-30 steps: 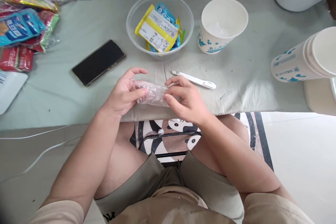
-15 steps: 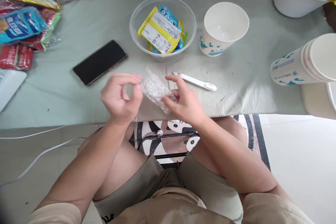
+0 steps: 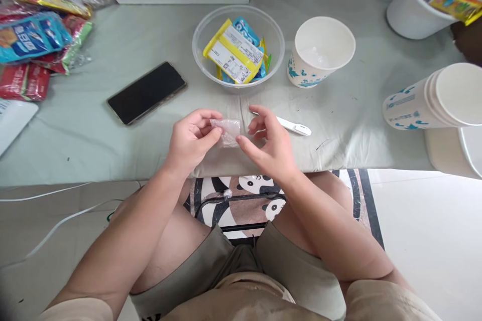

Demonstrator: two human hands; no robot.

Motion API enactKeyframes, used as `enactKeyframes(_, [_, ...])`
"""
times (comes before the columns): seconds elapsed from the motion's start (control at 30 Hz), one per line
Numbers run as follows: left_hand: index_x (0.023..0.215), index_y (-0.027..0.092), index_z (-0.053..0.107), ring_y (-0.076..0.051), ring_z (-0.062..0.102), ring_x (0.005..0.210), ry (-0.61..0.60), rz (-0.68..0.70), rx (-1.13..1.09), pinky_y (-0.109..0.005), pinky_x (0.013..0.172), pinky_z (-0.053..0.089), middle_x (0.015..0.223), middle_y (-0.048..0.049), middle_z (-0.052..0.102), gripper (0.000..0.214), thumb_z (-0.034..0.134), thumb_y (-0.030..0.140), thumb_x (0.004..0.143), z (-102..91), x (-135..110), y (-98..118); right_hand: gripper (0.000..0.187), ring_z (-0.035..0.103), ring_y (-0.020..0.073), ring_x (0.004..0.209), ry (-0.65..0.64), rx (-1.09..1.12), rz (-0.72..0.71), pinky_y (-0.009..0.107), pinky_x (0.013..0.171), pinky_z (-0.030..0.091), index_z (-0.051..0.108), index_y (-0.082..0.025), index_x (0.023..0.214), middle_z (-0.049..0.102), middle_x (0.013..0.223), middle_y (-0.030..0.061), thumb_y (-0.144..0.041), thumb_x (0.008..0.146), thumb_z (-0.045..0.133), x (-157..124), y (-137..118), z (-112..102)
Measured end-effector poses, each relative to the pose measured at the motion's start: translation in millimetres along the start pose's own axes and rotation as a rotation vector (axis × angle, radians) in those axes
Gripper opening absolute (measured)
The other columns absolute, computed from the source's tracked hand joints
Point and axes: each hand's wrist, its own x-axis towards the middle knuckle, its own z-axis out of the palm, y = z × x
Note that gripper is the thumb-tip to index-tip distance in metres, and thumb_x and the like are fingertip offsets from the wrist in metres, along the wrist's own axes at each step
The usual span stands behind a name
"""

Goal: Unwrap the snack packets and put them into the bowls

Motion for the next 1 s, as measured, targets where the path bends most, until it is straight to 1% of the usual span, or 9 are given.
enactKeyframes(0.07, [0.106,0.018,0.068,-0.013,0.072,0.069,-0.079,-0.047,-0.081,-0.021,0.060,0.057,0.085,-0.0027,0.077,0.029,0.077,0.025,0.079,-1.3,0,3,0.055,0.068,0.0183,0.095,-0.009,0.006,-0.010,0.036,0.083,0.060,0.057,-0.025,0.132,0.068,0.111,0.0053,-0.042,0.084,0.078,1,-1,-1])
enactKeyframes(0.2, [0.120,0.020,0.062,-0.014,0.075,0.078,-0.267,-0.095,-0.110,-0.023,0.074,0.060,0.088,-0.0012,0.077,0.048,0.082,0.022,0.076,0.8,-4,5,0.029,0.063,0.0141,0.075,0.029,-0.001,0.008,0.032,0.071,0.057,0.062,-0.023,0.117,0.061,0.085,-0.0005,-0.030,0.089,0.067,3,-4,0])
enactKeyframes(0.43, [0.124,0.021,0.059,-0.013,0.074,0.076,-0.206,-0.091,-0.054,-0.024,0.076,0.059,0.085,-0.0003,0.077,0.050,0.080,0.024,0.078,5.0,-2,4,0.021,0.066,0.0144,0.075,0.035,-0.124,-0.070,0.031,0.071,0.056,0.066,-0.022,0.110,0.072,0.092,0.0021,-0.028,0.090,0.066,1,-8,-2])
enactKeyframes(0.57, [0.117,0.020,0.061,-0.017,0.078,0.082,-0.178,-0.089,-0.106,-0.028,0.081,0.062,0.090,-0.0045,0.080,0.044,0.080,0.033,0.080,3.0,2,5,0.015,0.068,0.0149,0.075,0.299,-0.168,-0.151,0.031,0.070,0.055,0.068,-0.023,0.106,0.073,0.090,0.0016,-0.024,0.092,0.062,6,-16,-27])
enactKeyframes(0.7, [0.106,0.019,0.063,-0.017,0.077,0.076,-0.199,-0.068,-0.131,-0.028,0.074,0.061,0.080,-0.0033,0.078,0.034,0.078,0.036,0.082,2.1,6,7,0.019,0.067,0.0200,0.081,0.601,-0.374,-0.241,0.040,0.076,0.055,0.072,-0.027,0.102,0.071,0.097,0.0061,-0.021,0.089,0.059,38,-39,-79])
enactKeyframes(0.77, [0.102,0.018,0.064,-0.015,0.075,0.072,-0.190,-0.041,-0.141,-0.026,0.071,0.060,0.075,-0.0019,0.076,0.029,0.077,0.036,0.083,1.4,8,11,0.022,0.068,0.0246,0.094,0.575,-0.633,-0.189,0.045,0.086,0.056,0.075,-0.030,0.103,0.067,0.101,0.0078,-0.022,0.092,0.058,65,-52,-105])
enactKeyframes(0.83, [0.099,0.018,0.065,-0.014,0.073,0.068,-0.166,-0.007,-0.152,-0.026,0.069,0.059,0.072,-0.0004,0.074,0.026,0.077,0.035,0.083,-0.2,10,13,0.026,0.067,0.0232,0.086,0.495,-0.760,-0.080,0.046,0.086,0.057,0.074,-0.033,0.106,0.066,0.095,0.0044,-0.019,0.090,0.060,93,-59,-124])
enactKeyframes(0.93, [0.095,0.018,0.066,-0.013,0.070,0.064,-0.108,0.032,-0.177,-0.026,0.066,0.058,0.068,0.0006,0.073,0.022,0.076,0.034,0.084,-5.2,14,16,0.040,0.064,0.0166,0.076,0.280,-0.886,0.083,0.038,0.080,0.053,0.072,-0.033,0.125,0.071,0.091,0.0006,-0.015,0.090,0.065,132,-58,-136])
enactKeyframes(1.0, [0.093,0.019,0.066,-0.013,0.070,0.063,-0.062,0.043,-0.225,-0.026,0.065,0.058,0.069,0.0004,0.073,0.021,0.076,0.036,0.085,-10.7,17,18,0.046,0.063,0.0166,0.075,0.193,-0.966,0.150,0.038,0.078,0.049,0.075,-0.029,0.122,0.073,0.084,0.0007,-0.009,0.081,0.075,151,-55,-136])
